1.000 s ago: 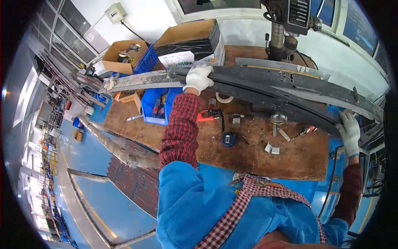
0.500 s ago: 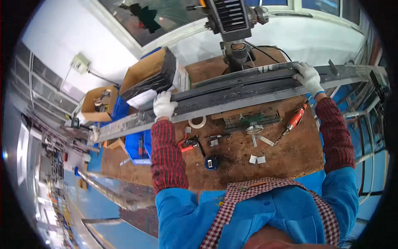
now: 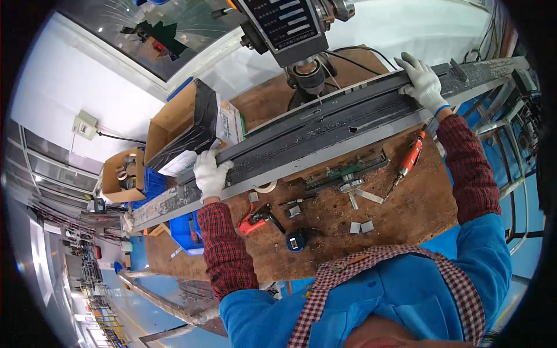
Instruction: Using a vertical drill press to drill holes into long metal bars on a workbench.
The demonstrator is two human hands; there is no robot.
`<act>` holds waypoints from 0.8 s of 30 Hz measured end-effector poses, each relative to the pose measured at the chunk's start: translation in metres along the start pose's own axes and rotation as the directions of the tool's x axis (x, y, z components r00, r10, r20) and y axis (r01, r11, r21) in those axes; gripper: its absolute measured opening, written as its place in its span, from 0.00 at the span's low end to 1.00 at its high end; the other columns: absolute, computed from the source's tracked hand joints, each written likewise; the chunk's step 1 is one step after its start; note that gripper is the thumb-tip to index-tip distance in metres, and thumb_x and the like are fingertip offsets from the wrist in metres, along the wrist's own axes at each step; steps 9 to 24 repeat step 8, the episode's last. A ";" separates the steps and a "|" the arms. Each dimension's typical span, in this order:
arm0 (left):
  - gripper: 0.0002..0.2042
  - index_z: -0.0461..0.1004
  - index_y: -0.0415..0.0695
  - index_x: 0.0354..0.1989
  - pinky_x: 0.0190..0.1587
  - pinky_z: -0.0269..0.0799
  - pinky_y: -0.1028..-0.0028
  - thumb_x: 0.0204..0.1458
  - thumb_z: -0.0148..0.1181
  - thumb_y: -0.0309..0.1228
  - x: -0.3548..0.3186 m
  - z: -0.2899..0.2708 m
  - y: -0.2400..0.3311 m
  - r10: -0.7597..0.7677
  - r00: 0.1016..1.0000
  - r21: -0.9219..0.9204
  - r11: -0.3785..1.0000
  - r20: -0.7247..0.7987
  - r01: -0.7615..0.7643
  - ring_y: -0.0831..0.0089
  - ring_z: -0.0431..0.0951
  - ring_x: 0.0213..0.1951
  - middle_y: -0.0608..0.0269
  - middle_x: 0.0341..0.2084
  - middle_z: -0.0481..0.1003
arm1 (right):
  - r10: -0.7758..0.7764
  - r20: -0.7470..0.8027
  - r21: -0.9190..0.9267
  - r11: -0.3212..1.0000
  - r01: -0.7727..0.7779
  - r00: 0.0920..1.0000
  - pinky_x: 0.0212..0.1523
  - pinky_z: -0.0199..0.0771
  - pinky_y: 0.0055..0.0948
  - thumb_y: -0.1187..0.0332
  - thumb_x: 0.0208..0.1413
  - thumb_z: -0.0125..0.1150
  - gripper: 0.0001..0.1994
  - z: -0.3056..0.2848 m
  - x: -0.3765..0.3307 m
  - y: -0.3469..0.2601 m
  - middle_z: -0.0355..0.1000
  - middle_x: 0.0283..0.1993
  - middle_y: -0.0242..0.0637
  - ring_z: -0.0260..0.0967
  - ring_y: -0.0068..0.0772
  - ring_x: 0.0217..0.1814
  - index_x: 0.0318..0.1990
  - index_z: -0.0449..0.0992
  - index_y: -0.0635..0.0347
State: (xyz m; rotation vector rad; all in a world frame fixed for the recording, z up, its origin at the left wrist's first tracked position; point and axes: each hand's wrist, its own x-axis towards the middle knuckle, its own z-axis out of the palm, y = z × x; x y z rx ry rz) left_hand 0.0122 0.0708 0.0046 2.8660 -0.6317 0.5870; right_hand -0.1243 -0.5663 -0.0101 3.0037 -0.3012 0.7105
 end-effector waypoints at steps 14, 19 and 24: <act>0.23 0.79 0.42 0.47 0.50 0.72 0.59 0.41 0.74 0.36 0.005 -0.008 0.002 -0.082 0.993 -0.011 0.996 0.086 0.083 0.52 0.76 0.44 0.53 0.39 0.77 | 0.027 0.069 -0.020 0.999 -0.026 0.997 0.70 0.64 0.38 0.64 0.39 0.75 0.46 0.002 0.001 0.003 0.57 0.77 0.35 0.63 0.43 0.71 0.72 0.64 0.43; 0.23 0.79 0.42 0.47 0.50 0.72 0.59 0.41 0.74 0.36 0.005 -0.008 0.002 -0.082 0.993 -0.011 0.996 0.086 0.083 0.52 0.76 0.44 0.53 0.39 0.77 | 0.027 0.069 -0.020 0.999 -0.026 0.997 0.70 0.64 0.38 0.64 0.39 0.75 0.46 0.002 0.001 0.003 0.57 0.77 0.35 0.63 0.43 0.71 0.72 0.64 0.43; 0.23 0.79 0.42 0.47 0.50 0.72 0.59 0.41 0.74 0.36 0.005 -0.008 0.002 -0.082 0.993 -0.011 0.996 0.086 0.083 0.52 0.76 0.44 0.53 0.39 0.77 | 0.027 0.069 -0.020 0.999 -0.026 0.997 0.70 0.64 0.38 0.64 0.39 0.75 0.46 0.002 0.001 0.003 0.57 0.77 0.35 0.63 0.43 0.71 0.72 0.64 0.43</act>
